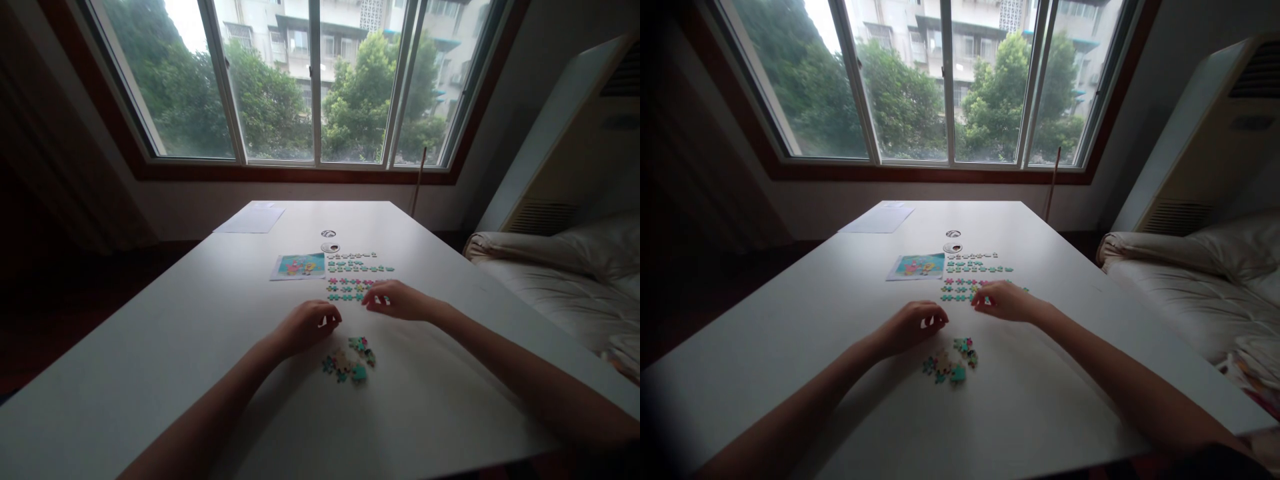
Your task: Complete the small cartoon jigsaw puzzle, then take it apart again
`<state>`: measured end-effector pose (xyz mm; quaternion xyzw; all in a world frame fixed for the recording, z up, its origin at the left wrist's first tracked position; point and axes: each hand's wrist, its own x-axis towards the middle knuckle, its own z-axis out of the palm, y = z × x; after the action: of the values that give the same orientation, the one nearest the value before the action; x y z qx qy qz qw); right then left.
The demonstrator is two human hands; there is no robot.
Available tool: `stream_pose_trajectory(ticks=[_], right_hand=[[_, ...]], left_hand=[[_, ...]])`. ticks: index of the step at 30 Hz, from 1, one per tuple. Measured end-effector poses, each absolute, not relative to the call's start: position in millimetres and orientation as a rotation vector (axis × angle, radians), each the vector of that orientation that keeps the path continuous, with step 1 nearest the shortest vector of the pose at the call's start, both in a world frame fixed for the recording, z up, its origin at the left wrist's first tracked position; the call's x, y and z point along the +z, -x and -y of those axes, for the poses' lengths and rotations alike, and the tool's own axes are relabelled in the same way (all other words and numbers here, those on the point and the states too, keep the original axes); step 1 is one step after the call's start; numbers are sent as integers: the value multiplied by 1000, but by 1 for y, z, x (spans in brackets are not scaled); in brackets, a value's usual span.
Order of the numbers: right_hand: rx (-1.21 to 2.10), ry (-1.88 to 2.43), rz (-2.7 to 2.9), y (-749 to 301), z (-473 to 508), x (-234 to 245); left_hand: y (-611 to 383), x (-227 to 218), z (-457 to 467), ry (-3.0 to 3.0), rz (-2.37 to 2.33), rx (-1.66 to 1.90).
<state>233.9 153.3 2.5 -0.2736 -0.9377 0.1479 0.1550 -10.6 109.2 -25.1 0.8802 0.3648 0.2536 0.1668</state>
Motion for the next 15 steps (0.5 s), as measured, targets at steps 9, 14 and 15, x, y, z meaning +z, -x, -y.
stream_pose_trajectory(ticks=[9,14,15], right_hand=[[653,698,2719,-233,-108,-4],[642,718,2678,-232,-110,-12],[645,726,2669,-231,-110,-14]], left_hand=[[8,-24,-108,-2524,-1044,699],[5,-23,-108,-2525,-1036,687],[4,-23,-108,-2525,-1036,679]])
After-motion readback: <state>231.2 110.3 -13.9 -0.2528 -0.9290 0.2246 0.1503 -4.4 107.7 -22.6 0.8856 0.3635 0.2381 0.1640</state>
